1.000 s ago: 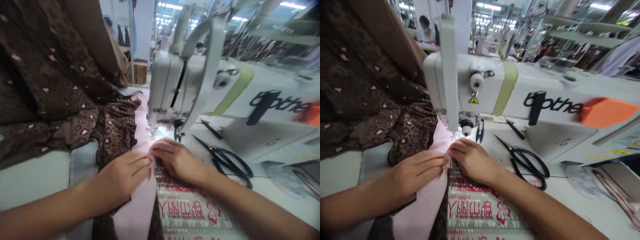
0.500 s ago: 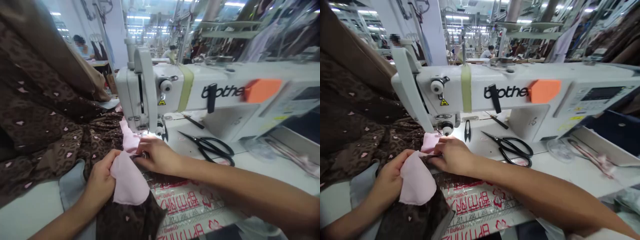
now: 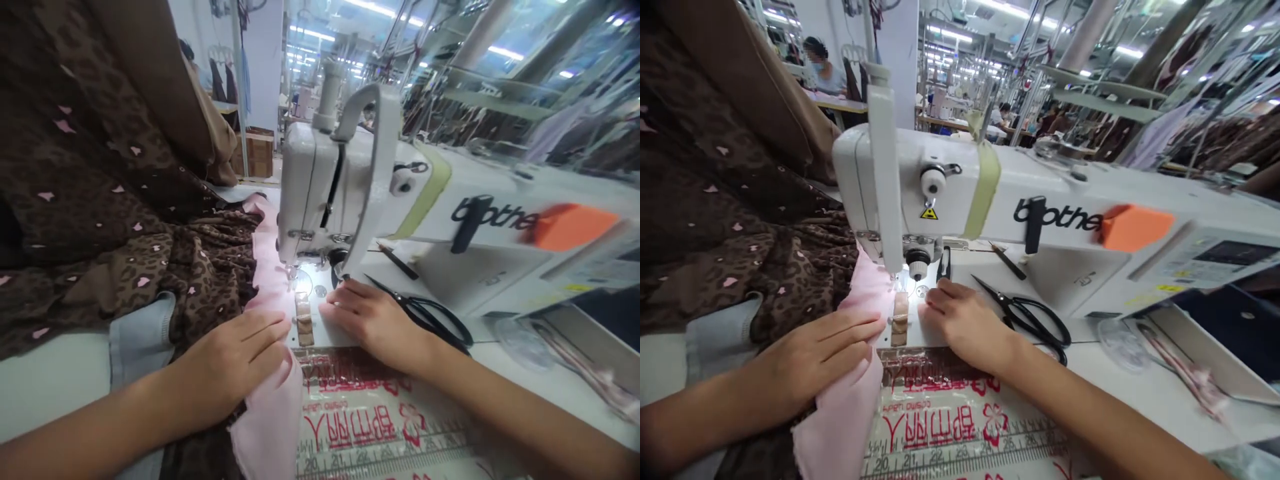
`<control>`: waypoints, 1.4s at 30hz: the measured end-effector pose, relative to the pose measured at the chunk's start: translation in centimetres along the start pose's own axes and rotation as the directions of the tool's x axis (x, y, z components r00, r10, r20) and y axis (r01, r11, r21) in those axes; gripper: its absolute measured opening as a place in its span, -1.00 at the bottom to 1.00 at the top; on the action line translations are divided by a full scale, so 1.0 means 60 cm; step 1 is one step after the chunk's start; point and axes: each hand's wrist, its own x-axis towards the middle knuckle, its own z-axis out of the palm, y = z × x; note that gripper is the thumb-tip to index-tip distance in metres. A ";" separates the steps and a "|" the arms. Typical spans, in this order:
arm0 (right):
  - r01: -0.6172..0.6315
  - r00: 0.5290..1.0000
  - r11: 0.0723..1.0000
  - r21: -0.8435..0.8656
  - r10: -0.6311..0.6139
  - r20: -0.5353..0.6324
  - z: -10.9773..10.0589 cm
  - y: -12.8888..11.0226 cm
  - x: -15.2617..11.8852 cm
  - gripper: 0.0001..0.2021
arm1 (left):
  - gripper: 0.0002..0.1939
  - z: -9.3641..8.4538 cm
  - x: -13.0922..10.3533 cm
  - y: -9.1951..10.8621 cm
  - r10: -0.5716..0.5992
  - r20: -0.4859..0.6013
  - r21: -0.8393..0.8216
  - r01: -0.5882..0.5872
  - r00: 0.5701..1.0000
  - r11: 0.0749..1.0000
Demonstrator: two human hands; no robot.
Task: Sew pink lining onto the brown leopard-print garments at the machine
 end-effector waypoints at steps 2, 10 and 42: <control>-0.049 0.998 0.997 0.057 0.051 -0.037 0.002 -0.002 -0.001 -0.80 | -0.79 0.000 0.001 0.001 0.030 -0.029 0.038 -0.028 0.999 0.999; 0.023 0.981 0.978 0.208 0.018 -0.195 0.026 -0.016 0.038 -0.79 | -0.83 -0.015 0.016 0.016 0.167 0.072 0.166 -0.177 0.983 0.970; 0.087 0.979 0.903 0.421 0.001 -0.205 0.042 -0.006 0.032 -0.78 | -0.69 -0.018 0.014 -0.013 -0.007 0.038 -0.017 0.007 0.999 1.000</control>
